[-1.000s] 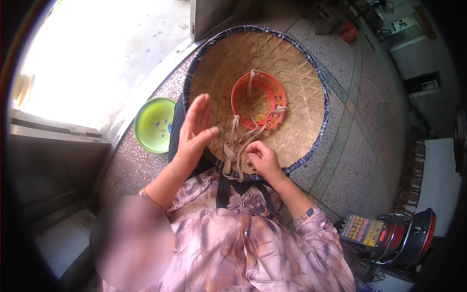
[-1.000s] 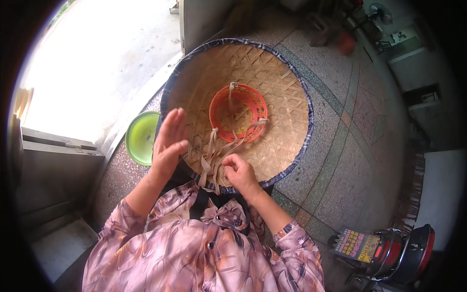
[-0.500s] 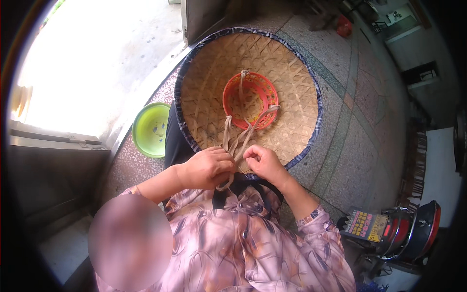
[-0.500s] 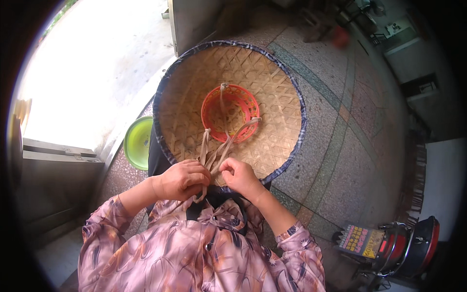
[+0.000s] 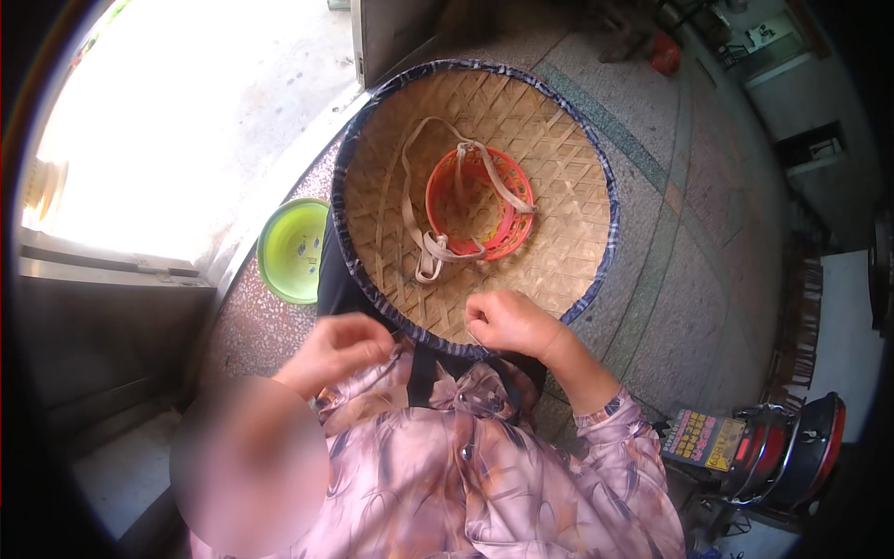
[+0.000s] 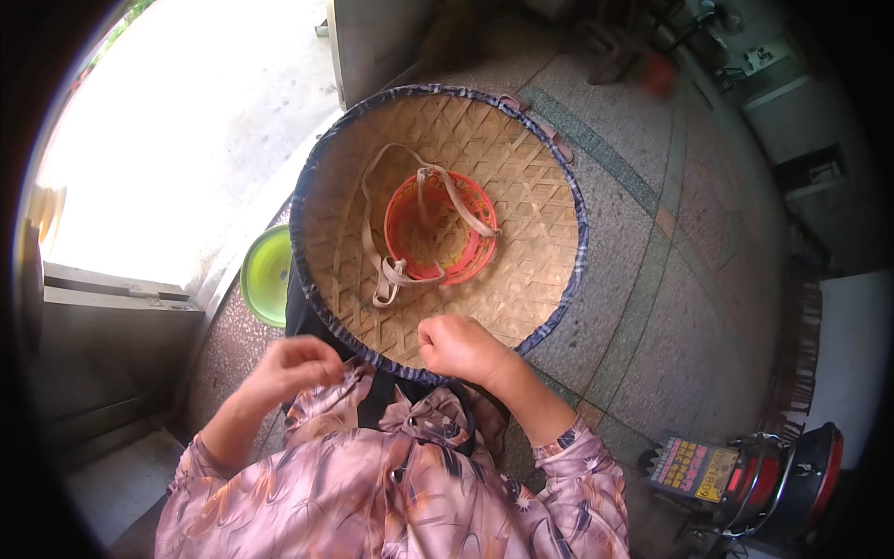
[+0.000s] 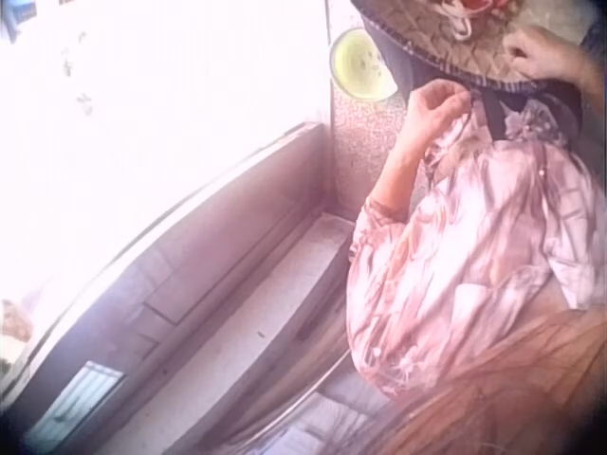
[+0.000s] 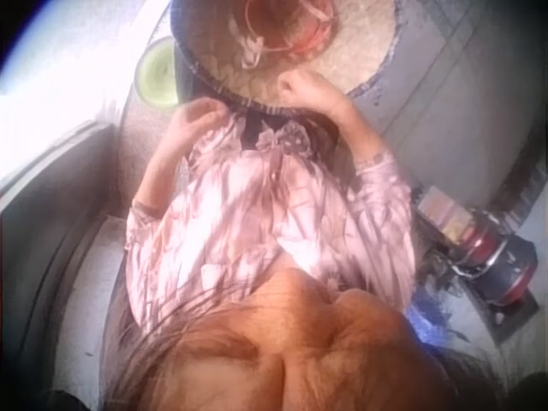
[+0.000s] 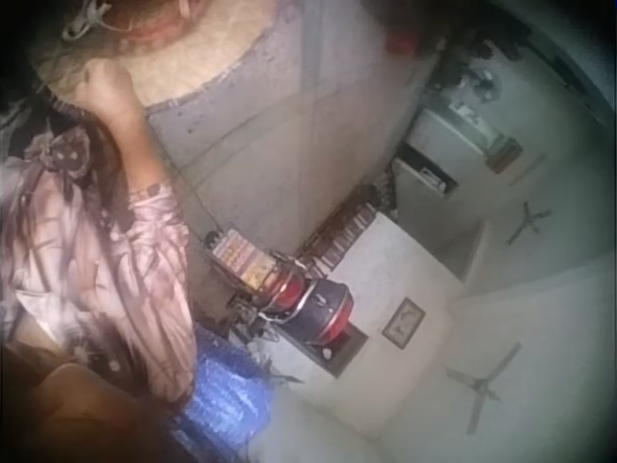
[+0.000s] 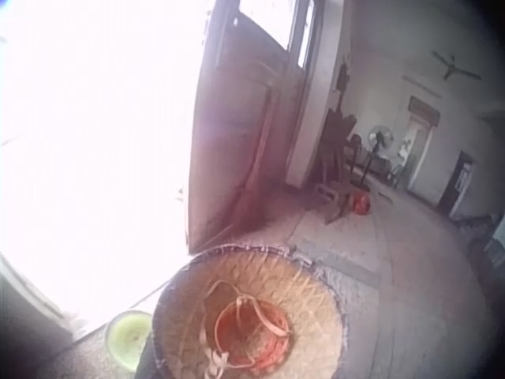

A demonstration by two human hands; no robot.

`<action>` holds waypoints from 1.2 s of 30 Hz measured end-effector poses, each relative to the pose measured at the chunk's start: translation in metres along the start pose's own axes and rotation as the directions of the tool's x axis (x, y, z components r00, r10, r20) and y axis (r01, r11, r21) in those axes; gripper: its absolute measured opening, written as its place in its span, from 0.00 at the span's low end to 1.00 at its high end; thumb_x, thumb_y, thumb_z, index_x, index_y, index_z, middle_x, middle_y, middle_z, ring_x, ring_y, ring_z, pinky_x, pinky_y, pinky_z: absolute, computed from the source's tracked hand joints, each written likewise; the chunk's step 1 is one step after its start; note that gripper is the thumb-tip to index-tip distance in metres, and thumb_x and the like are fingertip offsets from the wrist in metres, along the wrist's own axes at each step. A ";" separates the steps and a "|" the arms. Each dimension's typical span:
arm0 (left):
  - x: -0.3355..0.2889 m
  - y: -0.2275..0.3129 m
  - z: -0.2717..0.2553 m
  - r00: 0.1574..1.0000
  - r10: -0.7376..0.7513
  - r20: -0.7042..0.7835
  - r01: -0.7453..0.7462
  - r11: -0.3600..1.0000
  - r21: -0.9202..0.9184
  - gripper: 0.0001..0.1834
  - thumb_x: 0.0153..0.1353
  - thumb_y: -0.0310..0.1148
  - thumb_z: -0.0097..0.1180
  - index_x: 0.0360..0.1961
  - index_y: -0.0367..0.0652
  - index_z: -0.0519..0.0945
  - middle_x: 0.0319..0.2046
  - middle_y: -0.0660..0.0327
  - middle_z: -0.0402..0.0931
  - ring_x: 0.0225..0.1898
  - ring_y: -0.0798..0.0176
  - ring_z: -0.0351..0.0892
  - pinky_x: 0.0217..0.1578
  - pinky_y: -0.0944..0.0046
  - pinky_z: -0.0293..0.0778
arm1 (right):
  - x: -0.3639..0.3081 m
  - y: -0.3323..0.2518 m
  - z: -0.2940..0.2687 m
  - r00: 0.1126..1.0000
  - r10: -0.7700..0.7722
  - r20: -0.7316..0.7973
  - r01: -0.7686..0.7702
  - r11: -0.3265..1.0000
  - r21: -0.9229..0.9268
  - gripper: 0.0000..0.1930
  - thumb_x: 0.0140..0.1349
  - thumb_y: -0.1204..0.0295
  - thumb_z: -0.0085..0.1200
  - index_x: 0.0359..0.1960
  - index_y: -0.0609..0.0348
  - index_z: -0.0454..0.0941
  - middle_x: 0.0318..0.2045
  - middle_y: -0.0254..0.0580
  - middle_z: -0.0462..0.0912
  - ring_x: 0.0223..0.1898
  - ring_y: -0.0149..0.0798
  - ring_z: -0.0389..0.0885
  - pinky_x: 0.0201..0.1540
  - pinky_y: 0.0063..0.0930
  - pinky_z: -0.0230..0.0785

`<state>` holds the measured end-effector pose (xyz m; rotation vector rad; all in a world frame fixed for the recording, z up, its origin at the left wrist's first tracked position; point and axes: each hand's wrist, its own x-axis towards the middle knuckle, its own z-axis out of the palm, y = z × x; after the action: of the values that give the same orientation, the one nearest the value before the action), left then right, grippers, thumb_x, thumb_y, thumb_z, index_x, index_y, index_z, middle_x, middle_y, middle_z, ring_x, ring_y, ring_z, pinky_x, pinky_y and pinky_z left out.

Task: The recorder is repairing the strap of a bamboo woven hat and sewing a piece of fabric.

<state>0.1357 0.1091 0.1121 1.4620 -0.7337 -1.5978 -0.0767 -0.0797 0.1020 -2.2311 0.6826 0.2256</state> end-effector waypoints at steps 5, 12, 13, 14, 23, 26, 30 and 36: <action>0.061 -0.052 0.064 0.990 -0.092 0.104 0.082 0.992 0.101 0.27 0.55 0.43 0.63 0.48 0.33 0.75 0.43 0.56 0.78 0.43 0.61 0.78 0.47 0.65 0.71 | 0.008 0.010 0.001 0.999 0.037 0.035 -0.038 0.998 0.043 0.07 0.51 0.72 0.51 0.25 0.62 0.77 0.22 0.51 0.79 0.28 0.48 0.80 0.33 0.38 0.72; 0.086 -0.041 0.071 0.995 -0.038 -0.096 -0.014 0.873 -0.487 0.17 0.53 0.25 0.60 0.46 0.38 0.74 0.38 0.60 0.77 0.37 0.65 0.78 0.37 0.66 0.75 | 0.017 0.005 -0.010 0.996 0.059 0.063 -0.067 0.989 0.131 0.08 0.51 0.70 0.54 0.26 0.62 0.80 0.20 0.46 0.80 0.24 0.38 0.81 0.30 0.32 0.71; 0.086 -0.038 0.069 0.996 0.008 -0.087 -0.048 0.884 -0.465 0.17 0.54 0.25 0.59 0.46 0.38 0.74 0.38 0.61 0.77 0.35 0.65 0.77 0.36 0.66 0.75 | 0.019 0.006 -0.010 0.996 0.060 0.071 -0.070 0.988 0.140 0.08 0.51 0.70 0.54 0.26 0.62 0.80 0.20 0.46 0.80 0.24 0.38 0.81 0.30 0.32 0.71; 0.084 -0.034 0.071 0.996 -0.007 -0.089 -0.036 0.884 -0.467 0.17 0.54 0.25 0.59 0.46 0.38 0.74 0.38 0.61 0.77 0.35 0.65 0.77 0.36 0.66 0.75 | 0.019 0.007 -0.010 0.990 0.093 0.110 -0.103 0.990 0.093 0.08 0.51 0.69 0.54 0.25 0.62 0.80 0.20 0.47 0.80 0.25 0.40 0.81 0.30 0.33 0.71; 0.072 -0.005 0.067 0.975 0.086 -0.205 -0.128 0.971 -0.201 0.08 0.56 0.25 0.55 0.38 0.36 0.75 0.27 0.60 0.75 0.24 0.68 0.74 0.26 0.66 0.72 | 0.043 -0.022 -0.032 0.959 0.088 0.269 -0.049 0.988 -0.148 0.09 0.47 0.68 0.50 0.24 0.59 0.81 0.25 0.53 0.80 0.30 0.54 0.80 0.34 0.42 0.72; 0.070 0.004 0.067 0.915 0.333 -0.228 -0.328 0.943 0.061 0.08 0.54 0.27 0.55 0.36 0.36 0.76 0.30 0.51 0.77 0.31 0.54 0.78 0.34 0.59 0.74 | 0.043 -0.026 -0.035 0.944 0.140 0.300 -0.080 0.976 -0.204 0.12 0.47 0.65 0.49 0.24 0.59 0.81 0.27 0.55 0.80 0.33 0.56 0.80 0.36 0.45 0.73; 0.093 -0.016 0.079 0.836 0.520 -0.176 -0.467 0.842 0.269 0.16 0.53 0.31 0.54 0.44 0.39 0.73 0.36 0.40 0.74 0.39 0.38 0.76 0.40 0.51 0.73 | 0.027 -0.016 -0.031 0.978 0.167 0.126 -0.158 0.984 -0.078 0.12 0.45 0.66 0.54 0.23 0.63 0.81 0.25 0.60 0.79 0.32 0.59 0.80 0.38 0.46 0.73; 0.087 -0.012 0.079 0.818 0.562 -0.123 -0.469 0.776 0.422 0.26 0.56 0.38 0.52 0.51 0.34 0.63 0.34 0.36 0.73 0.33 0.35 0.75 0.36 0.46 0.72 | 0.013 -0.020 -0.036 0.991 0.124 0.045 -0.126 0.991 0.047 0.11 0.43 0.66 0.55 0.22 0.62 0.81 0.23 0.58 0.78 0.30 0.57 0.80 0.35 0.42 0.73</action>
<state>0.0577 0.0310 0.0707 1.5055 -1.2242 -0.8591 -0.0572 -0.0998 0.1346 -2.1328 0.7980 0.3141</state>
